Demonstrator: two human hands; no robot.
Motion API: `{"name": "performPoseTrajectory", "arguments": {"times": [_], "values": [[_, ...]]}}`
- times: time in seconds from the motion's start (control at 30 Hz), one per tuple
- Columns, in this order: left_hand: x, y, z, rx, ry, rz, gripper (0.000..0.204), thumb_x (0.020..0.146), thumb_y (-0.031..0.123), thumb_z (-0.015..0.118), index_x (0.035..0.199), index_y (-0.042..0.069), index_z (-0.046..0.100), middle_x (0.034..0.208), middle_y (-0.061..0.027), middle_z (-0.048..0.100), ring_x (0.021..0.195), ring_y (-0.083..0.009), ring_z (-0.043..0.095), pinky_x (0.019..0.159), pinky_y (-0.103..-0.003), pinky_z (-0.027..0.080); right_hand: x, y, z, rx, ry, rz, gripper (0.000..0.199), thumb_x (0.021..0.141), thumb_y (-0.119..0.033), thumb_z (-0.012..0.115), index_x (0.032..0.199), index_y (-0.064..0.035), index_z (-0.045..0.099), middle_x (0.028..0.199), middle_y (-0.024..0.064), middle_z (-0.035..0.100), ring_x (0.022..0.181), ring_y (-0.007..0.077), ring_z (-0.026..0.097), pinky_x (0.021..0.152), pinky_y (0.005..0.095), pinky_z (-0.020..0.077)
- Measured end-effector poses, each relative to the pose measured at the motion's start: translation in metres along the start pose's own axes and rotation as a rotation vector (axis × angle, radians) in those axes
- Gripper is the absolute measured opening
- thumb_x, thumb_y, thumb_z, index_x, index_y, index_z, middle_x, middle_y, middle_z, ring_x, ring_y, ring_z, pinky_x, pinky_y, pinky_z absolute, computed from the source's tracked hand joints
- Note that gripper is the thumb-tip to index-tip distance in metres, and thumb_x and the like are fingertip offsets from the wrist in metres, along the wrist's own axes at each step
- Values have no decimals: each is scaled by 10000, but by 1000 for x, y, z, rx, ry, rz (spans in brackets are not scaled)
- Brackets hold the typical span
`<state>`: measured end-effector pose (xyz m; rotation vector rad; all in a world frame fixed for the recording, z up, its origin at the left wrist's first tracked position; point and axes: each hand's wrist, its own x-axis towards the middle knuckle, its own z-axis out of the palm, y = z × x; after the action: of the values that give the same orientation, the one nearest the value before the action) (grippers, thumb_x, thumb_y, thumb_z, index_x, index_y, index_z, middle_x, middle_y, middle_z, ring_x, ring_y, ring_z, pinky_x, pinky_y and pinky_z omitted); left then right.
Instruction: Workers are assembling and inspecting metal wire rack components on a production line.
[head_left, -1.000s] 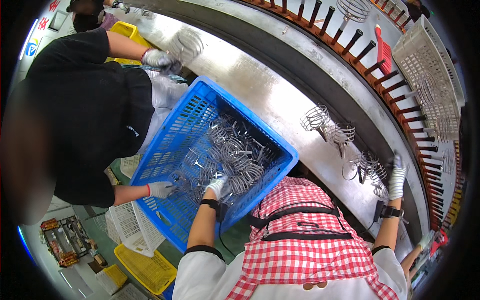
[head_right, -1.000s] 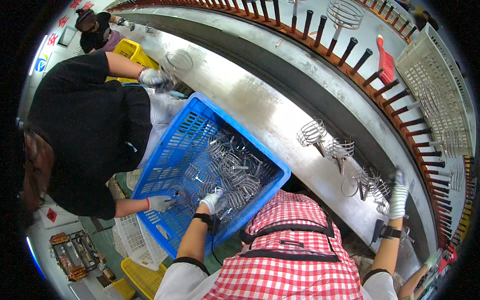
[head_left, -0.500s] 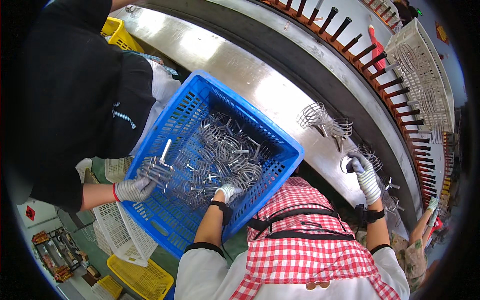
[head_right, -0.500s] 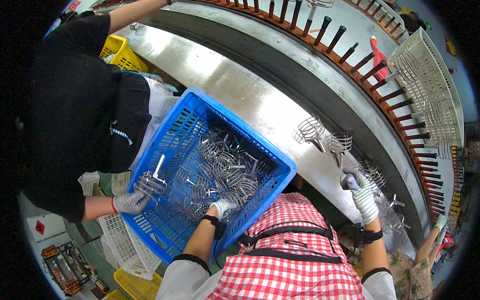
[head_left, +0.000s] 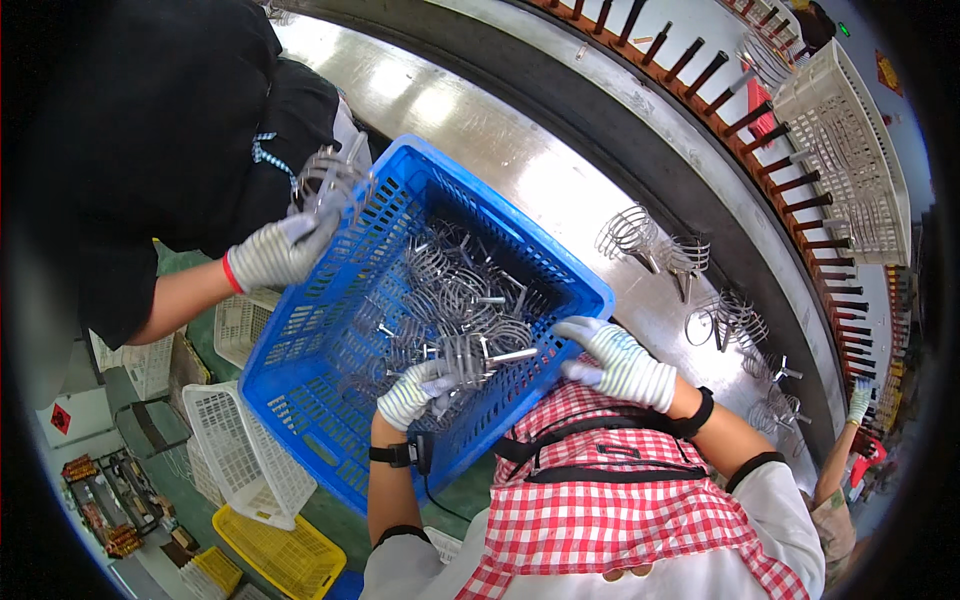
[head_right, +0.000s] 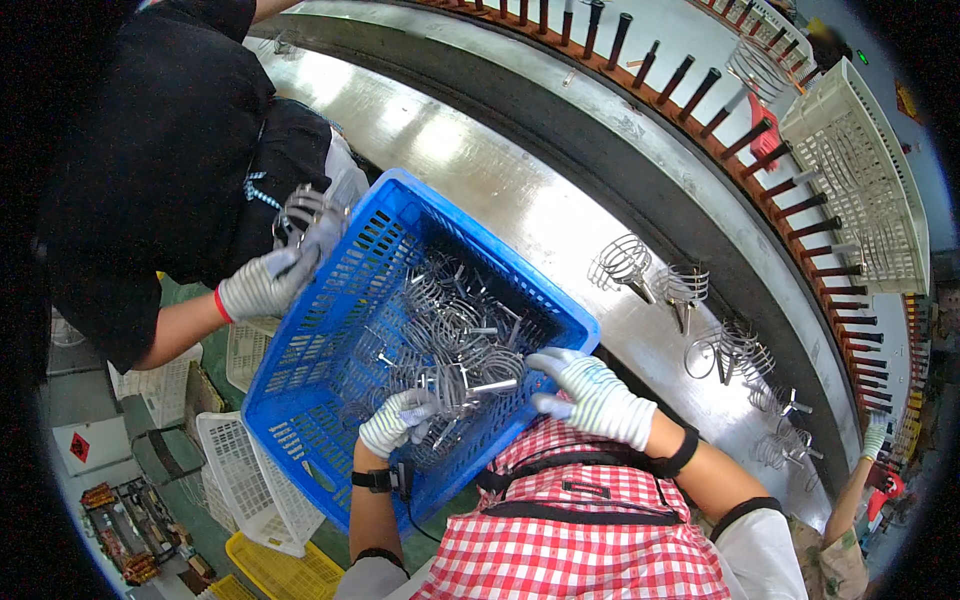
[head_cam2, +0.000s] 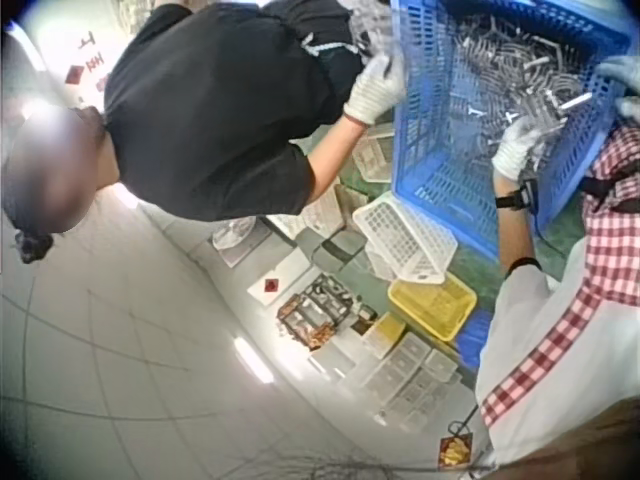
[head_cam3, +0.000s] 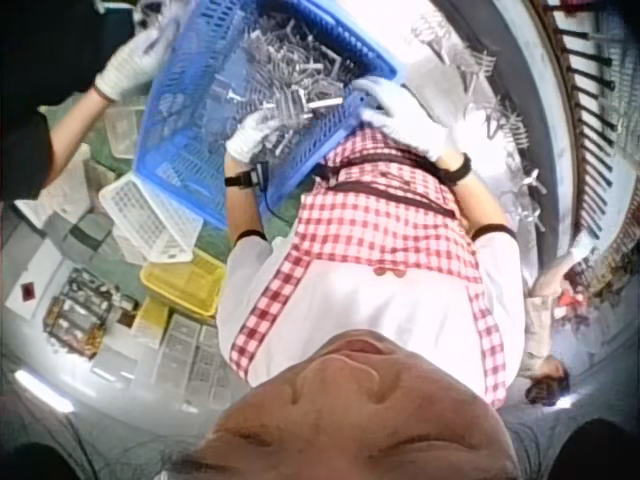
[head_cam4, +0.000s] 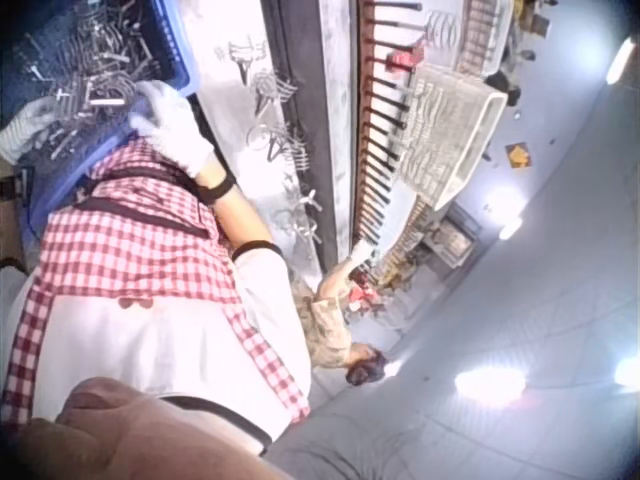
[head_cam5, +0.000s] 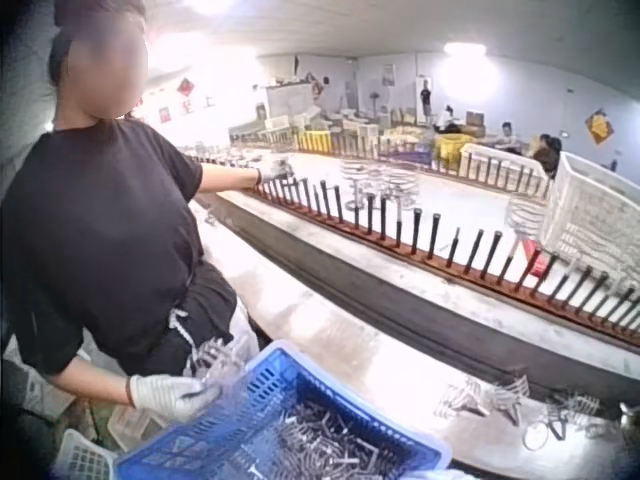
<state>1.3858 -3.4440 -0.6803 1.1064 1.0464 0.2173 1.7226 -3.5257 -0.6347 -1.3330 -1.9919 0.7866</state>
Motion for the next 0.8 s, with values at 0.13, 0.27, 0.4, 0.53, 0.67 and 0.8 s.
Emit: {"name": "performPoseTrajectory", "arguments": {"times": [0.13, 0.27, 0.4, 0.53, 0.67, 0.8], "values": [[-15, 39, 50, 54, -179, 54, 320, 828, 346, 631, 922, 41, 599, 552, 6, 523, 463, -78, 488, 429, -208, 372, -9, -12, 12, 41, -189, 21, 419, 831, -312, 571, 1137, -30, 519, 1007, 188, 583, 929, 339, 568, 797, 392, 443], [1, 57, 62, 29, -210, 94, 309, 865, 312, 588, 1008, 38, 589, 674, -23, 589, 484, -85, 505, 465, -202, 420, -36, -13, -1, 50, -214, 153, 331, 868, -288, 522, 1078, -35, 564, 883, 203, 616, 814, 350, 601, 717, 407, 468], [79, -29, 27, 128, 168, 180, 445, 824, 337, 606, 1159, 55, 527, 1076, -117, 608, 775, -143, 587, 612, -248, 491, -81, -4, -27, 340, -2, 431, 299, 902, -276, 517, 1043, -22, 583, 817, 89, 614, 758, 168, 565, 712, 289, 445], [126, -79, 60, 1138, 213, 48, 732, 720, 429, 644, 1311, 72, 400, 1310, -235, 422, 1225, -363, 402, 1017, -385, 340, -120, -18, -56, 559, 143, 701, 342, 922, -325, 503, 996, -4, 596, 777, -13, 560, 720, 68, 477, 661, 225, 410], [153, -73, 135, 1443, 177, 1, 438, 747, 441, 617, 995, 80, 638, 1046, -170, 623, 950, -330, 611, 782, -428, 500, -181, 19, -83, 792, 250, 589, 488, 915, -468, 436, 974, -12, 599, 679, -10, 517, 617, 68, 445, 588, 214, 400], [153, -88, 144, 1531, 260, -68, 299, 826, 267, 504, 975, 54, 652, 1032, -201, 617, 939, -350, 610, 777, -441, 500, -221, 37, -88, 1406, 410, 348, 383, 872, -451, 529, 844, -70, 554, 696, 18, 470, 608, 123, 433, 624, 305, 412]]}}
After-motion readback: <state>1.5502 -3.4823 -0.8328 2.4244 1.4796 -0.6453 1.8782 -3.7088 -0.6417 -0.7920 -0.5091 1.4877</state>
